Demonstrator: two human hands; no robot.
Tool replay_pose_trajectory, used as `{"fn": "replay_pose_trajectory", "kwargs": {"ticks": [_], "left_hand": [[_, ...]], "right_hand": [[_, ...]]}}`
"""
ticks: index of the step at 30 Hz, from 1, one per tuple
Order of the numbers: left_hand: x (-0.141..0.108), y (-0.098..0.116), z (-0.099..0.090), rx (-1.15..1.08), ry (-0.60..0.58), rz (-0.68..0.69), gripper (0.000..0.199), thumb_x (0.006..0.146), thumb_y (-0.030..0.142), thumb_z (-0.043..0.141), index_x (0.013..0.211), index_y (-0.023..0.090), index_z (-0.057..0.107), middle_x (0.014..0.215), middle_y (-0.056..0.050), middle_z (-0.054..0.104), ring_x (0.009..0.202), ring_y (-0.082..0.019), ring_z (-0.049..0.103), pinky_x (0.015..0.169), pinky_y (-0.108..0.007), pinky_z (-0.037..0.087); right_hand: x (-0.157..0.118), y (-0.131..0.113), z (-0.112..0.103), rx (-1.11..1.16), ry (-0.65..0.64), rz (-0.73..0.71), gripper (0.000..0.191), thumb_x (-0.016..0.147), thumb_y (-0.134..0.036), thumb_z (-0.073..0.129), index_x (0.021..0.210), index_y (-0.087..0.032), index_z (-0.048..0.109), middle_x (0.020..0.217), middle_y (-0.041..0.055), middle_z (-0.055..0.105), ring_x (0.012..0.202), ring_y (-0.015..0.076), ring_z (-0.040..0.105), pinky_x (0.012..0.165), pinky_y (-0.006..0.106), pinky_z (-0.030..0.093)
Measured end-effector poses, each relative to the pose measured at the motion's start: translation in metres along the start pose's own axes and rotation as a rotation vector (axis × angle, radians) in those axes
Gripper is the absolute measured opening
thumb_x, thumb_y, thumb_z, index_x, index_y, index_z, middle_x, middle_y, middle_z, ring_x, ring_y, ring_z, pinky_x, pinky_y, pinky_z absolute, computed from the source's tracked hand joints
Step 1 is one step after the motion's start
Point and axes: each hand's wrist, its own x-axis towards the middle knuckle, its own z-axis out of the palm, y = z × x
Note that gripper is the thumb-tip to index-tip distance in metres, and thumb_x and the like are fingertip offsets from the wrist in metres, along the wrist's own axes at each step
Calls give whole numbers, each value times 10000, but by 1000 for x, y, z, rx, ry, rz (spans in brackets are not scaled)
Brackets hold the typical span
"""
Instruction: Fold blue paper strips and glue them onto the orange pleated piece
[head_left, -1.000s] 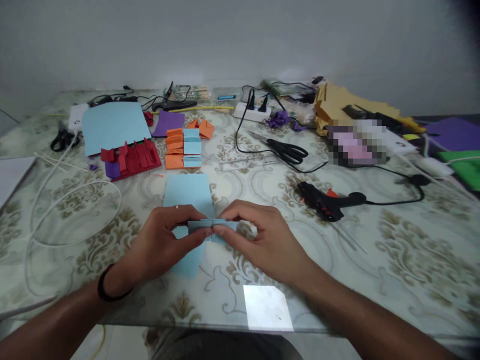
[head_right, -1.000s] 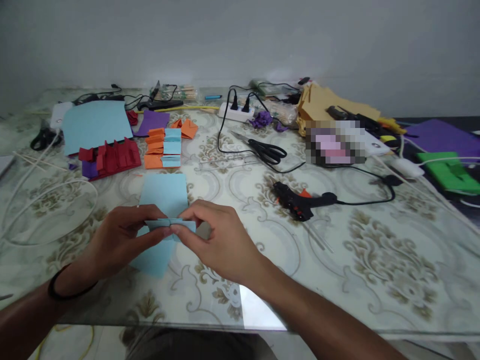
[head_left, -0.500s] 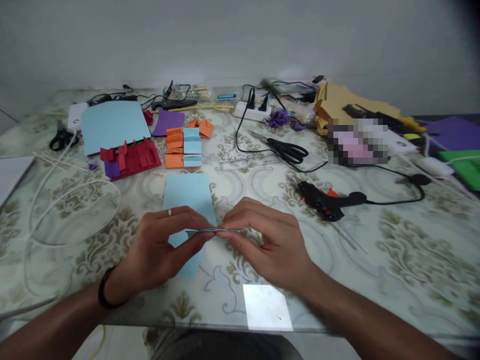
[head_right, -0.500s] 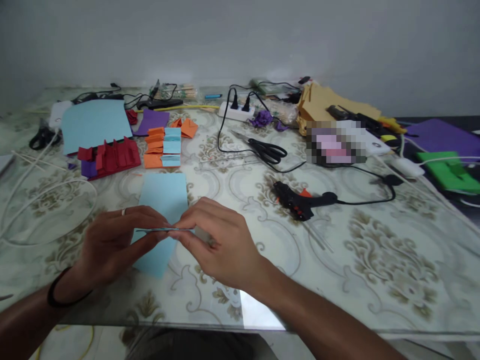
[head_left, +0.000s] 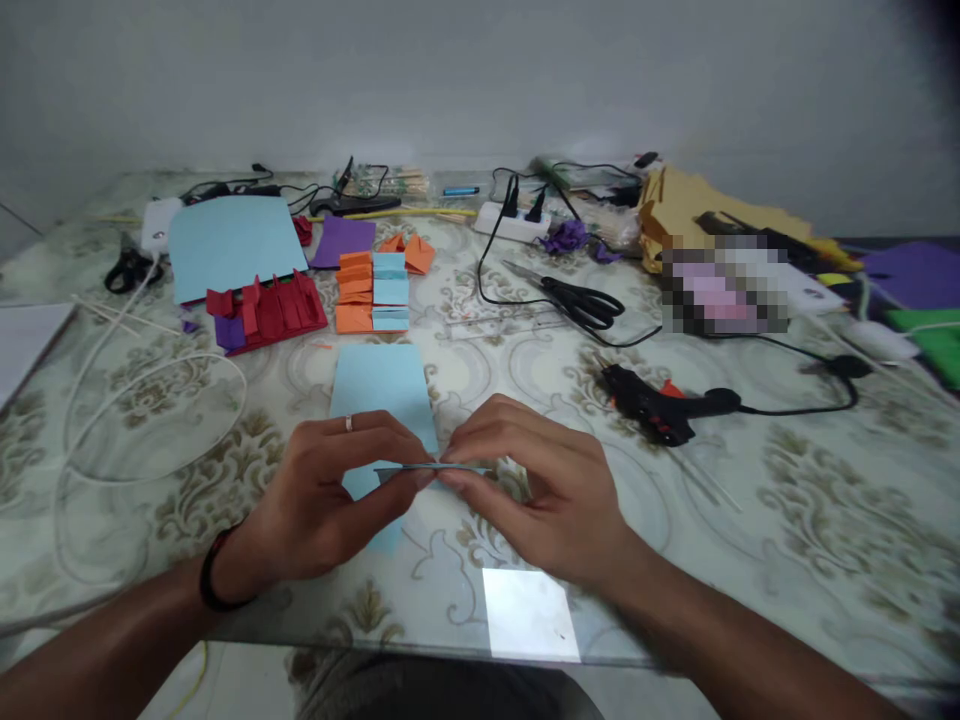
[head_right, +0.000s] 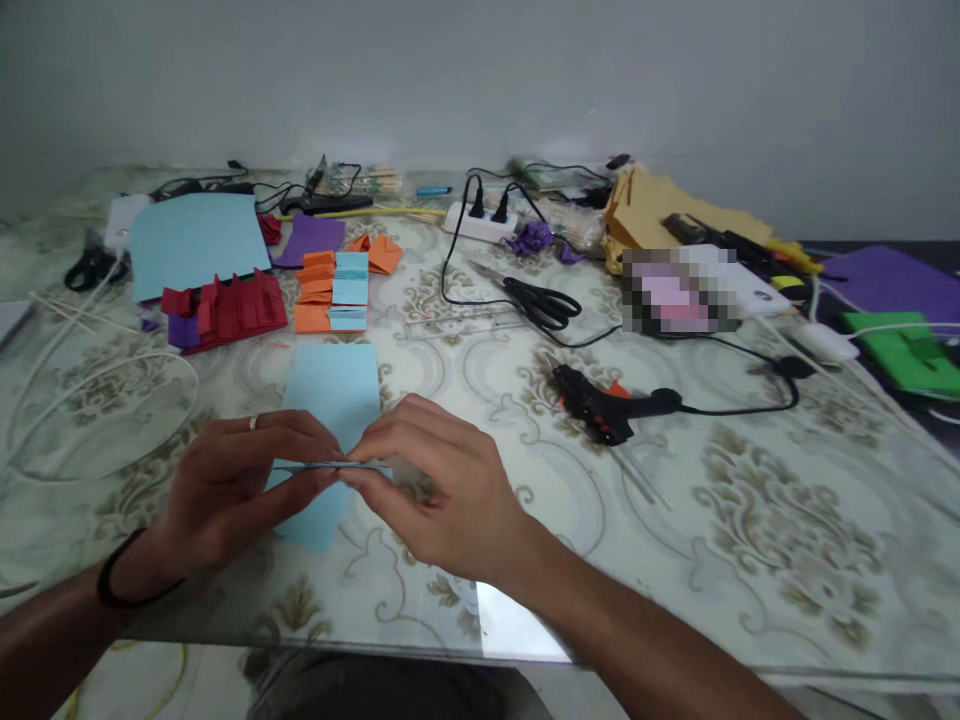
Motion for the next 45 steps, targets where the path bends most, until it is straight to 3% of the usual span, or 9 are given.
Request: {"fn": "replay_pose_trajectory", "kwargs": {"ticks": [4,10,14,17,20,23,33,45], "left_hand": [[1,0,1,37,27,46,119,910,83,708,957,191,724,884,-27,758,772,-142,694,680,-249,543],[2,4,1,97,-47,-8,85,897,96,695,875,175,712,802,-10,722,693,-116,643,651,-232,506],[4,2,-1,2,-23,-203,99,916,170,707,823,189,737,730,23,700,648,-95,594,617,-210,457],[5,-2,-1,-155,48,-413,124,901,238,741,784,200,753,667,44,666,599,-81,540,547,-189,405],[5,-7,1,-309,108,-524,121,877,281,774,788,200,762,680,43,663,603,-78,530,535,-174,402],[5,-9,2,-366,118,-543,111,876,279,775,799,199,766,704,39,673,625,-78,536,557,-169,414],[11,-8,-2,-208,-84,-626,285,932,418,694,798,170,739,671,39,618,574,-71,457,488,-174,331],[9,-8,-1,-147,-5,-564,351,936,417,687,696,162,662,615,53,428,571,-86,331,499,-215,266]], "right_hand": [[1,0,0,28,9,-9,92,896,-60,728,915,-148,707,809,70,730,752,169,653,684,323,535],[-2,1,-2,3,-76,-8,97,919,-73,696,864,-152,685,785,46,703,744,153,631,694,302,503],[-2,0,-3,-8,-147,328,54,943,-216,699,906,-180,683,814,10,679,748,140,622,680,271,477],[1,1,-3,92,-246,596,152,935,-321,704,862,-189,685,768,-9,659,723,143,590,662,269,454],[3,4,-2,308,-281,756,236,930,-380,691,815,-174,677,803,14,674,742,153,586,675,278,456],[3,7,-2,438,-261,845,273,885,-415,741,798,-162,688,789,18,667,718,146,574,657,273,444],[4,12,-3,426,-279,896,245,853,-392,772,781,-165,713,763,20,688,701,144,579,648,274,429],[0,11,-1,396,-217,932,398,817,-516,799,693,-177,631,689,7,656,622,127,533,574,265,389]]}}
